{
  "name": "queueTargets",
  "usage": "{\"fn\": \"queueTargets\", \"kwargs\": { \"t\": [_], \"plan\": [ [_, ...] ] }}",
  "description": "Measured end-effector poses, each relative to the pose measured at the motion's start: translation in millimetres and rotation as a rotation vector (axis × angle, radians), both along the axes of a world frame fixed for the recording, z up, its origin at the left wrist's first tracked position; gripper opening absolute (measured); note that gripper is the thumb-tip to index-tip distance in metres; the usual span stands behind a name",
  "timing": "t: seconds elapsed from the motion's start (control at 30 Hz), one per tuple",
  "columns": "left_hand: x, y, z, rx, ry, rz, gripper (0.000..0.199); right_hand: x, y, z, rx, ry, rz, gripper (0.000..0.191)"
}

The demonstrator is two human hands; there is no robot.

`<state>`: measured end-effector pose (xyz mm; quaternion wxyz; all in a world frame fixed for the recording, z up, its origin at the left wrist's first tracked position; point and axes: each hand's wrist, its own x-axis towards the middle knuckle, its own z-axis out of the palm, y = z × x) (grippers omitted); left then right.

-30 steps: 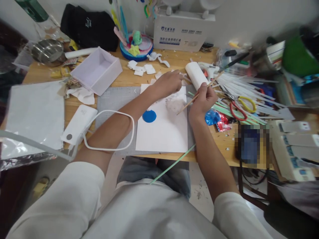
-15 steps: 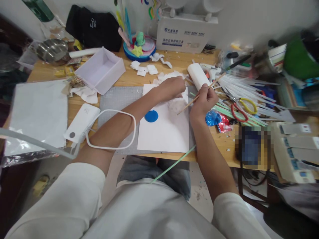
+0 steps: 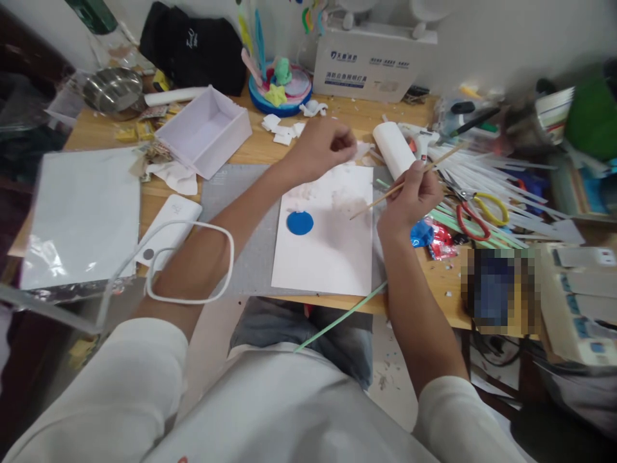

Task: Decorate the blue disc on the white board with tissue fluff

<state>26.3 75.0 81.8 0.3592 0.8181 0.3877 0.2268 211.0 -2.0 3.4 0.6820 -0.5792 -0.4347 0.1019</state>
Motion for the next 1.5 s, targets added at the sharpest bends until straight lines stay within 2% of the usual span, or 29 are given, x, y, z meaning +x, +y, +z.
{"fn": "queueTargets", "kwargs": {
  "t": [0.07, 0.13, 0.23, 0.33, 0.43, 0.63, 0.93, 1.1, 1.3, 1.4, 1.5],
  "plan": [
    [-33, -14, 14.2, -0.176, -0.073, 0.030, 0.006, -13, -5, 11.1, 0.075, 0.135, 0.031, 0.052],
    [-68, -27, 17.1, -0.245, -0.054, -0.006, 0.007, -28, -13, 19.9, 0.108, 0.217, 0.153, 0.047],
    [-112, -40, 1.6, -0.297, 0.016, -0.019, 0.013, -53, -31, 26.0, 0.073, 0.160, 0.373, 0.039],
    [-133, -44, -20.6, -0.347, 0.099, -0.043, 0.018, -70, -45, 25.1, 0.025, -0.075, 0.484, 0.030],
    [-133, -44, -32.5, -0.359, 0.136, -0.079, 0.022, -76, -51, 23.7, 0.019, -0.274, 0.504, 0.025],
    [-120, -37, -38.3, -0.277, 0.149, -0.089, 0.021, -73, -50, 25.3, 0.021, -0.510, 0.406, 0.032],
    [-110, -41, -56.3, -0.119, 0.120, 0.005, 0.016, -69, -48, 21.5, 0.002, -0.485, 0.320, 0.034],
    [-102, -44, -54.9, -0.116, 0.148, -0.001, 0.015, -70, -48, 21.1, -0.044, -0.491, 0.267, 0.039],
    [-97, -47, -53.7, -0.109, 0.183, 0.000, 0.014, -70, -50, 20.8, 0.063, -0.435, 0.255, 0.032],
    [-95, -47, -53.8, -0.104, 0.179, -0.004, 0.016, -70, -52, 22.0, 0.091, -0.423, 0.239, 0.036],
    [-94, -47, -53.0, -0.110, 0.186, -0.013, 0.016, -73, -52, 23.3, 0.068, -0.496, 0.235, 0.041]
  ]
}}
